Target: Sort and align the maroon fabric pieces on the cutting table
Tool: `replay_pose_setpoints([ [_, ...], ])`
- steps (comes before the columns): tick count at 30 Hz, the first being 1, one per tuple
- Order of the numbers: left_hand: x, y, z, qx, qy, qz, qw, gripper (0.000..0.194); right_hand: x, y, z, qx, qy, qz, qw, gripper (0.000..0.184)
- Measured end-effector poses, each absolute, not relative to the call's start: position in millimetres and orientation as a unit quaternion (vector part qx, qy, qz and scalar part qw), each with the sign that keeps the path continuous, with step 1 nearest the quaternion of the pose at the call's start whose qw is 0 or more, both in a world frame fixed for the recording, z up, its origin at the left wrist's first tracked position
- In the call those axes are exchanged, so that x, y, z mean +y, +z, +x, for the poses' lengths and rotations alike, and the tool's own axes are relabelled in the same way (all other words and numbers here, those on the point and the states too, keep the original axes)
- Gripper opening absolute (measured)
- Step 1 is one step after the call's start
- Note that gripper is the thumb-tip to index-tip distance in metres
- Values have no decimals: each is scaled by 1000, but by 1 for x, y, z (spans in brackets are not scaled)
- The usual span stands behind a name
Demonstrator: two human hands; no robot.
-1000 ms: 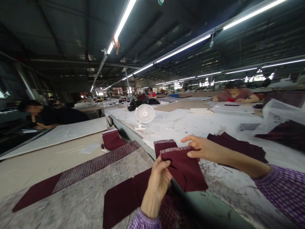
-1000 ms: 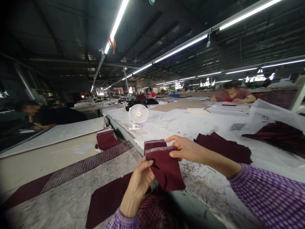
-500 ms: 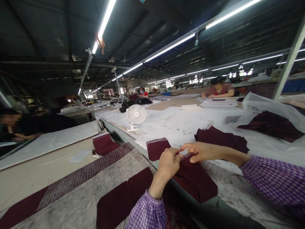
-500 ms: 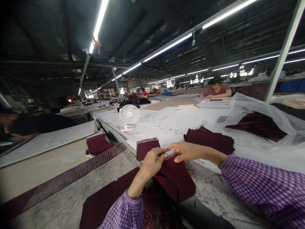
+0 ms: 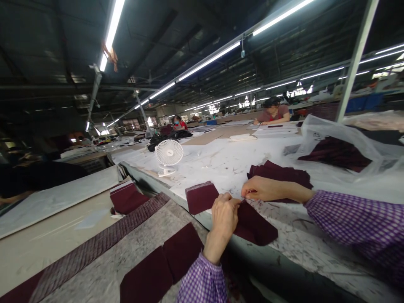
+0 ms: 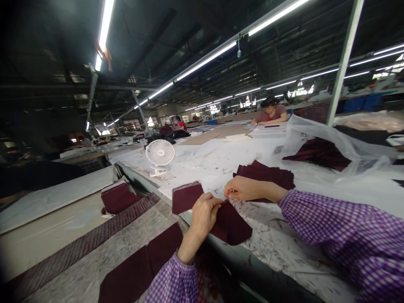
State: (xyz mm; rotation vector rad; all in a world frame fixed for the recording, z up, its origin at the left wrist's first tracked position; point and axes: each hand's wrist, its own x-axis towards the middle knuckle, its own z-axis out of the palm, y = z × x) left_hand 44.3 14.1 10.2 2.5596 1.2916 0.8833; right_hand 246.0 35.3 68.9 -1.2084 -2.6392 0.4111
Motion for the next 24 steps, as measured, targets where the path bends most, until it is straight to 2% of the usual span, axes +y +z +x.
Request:
replay_pose_setpoints([
  [13,14,8,44,426,301,849,83,23,30,62,240,-928,12,-366,74,22],
  [20,16,7,42,407,281,867,59,28,21,42,238,-933,-201,-297,15,23],
  [24,14,9,43,411,261,873,39,29,16,30,245,-924,-228,-301,57,27],
])
